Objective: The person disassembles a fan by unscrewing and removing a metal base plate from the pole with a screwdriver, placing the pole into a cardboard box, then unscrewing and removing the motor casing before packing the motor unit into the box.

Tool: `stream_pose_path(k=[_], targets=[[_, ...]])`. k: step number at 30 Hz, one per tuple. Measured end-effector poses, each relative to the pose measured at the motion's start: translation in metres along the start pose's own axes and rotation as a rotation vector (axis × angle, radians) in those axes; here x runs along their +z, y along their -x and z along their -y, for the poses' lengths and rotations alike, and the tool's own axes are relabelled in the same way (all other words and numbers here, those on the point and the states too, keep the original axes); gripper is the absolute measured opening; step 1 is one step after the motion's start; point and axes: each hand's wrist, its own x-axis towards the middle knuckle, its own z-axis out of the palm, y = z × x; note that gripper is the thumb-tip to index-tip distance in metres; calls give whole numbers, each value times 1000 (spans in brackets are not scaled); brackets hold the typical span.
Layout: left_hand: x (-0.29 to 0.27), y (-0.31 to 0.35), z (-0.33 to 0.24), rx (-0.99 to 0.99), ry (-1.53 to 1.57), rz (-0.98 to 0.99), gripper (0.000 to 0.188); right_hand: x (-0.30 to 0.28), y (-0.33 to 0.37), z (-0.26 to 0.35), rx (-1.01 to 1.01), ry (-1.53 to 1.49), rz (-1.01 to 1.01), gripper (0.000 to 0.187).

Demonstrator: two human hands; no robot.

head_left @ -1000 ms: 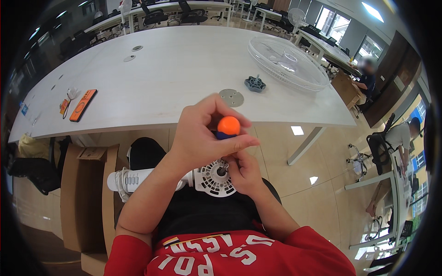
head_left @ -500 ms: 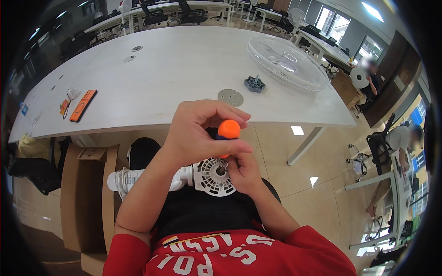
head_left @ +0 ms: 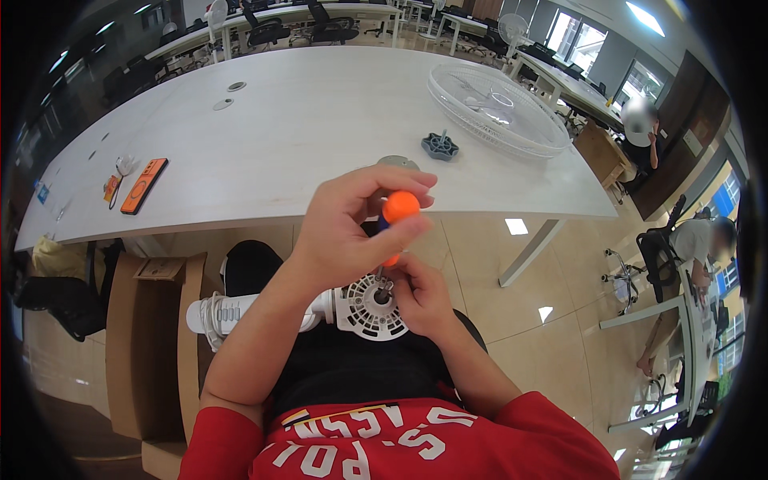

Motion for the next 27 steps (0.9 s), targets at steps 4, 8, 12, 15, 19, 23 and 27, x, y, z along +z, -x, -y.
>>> stream_pose_path(k=[4, 8, 12, 15, 19, 23, 27], targets=[[-10, 1, 2, -128, 12, 108, 25, 0, 2, -6, -13, 14, -4, 40], [-14, 3, 20, 78, 10, 56, 28, 2, 1, -5, -18, 19, -5, 38], [-15, 1, 9, 43, 70, 121, 25, 1, 1, -3, -3, -3, -14, 37], [-5, 4, 0, 58, -21, 59, 28, 1, 2, -3, -16, 42, -24, 38], [-10, 6, -1, -38, -67, 88, 40, -1, 3, -4, -16, 35, -7, 38], [-18, 8, 24, 98, 68, 85, 45, 2, 2, -3, -26, 3, -1, 38], [-11, 2, 0, -36, 195, 122, 50, 3, 3, -8, -36, -13, -21, 39]])
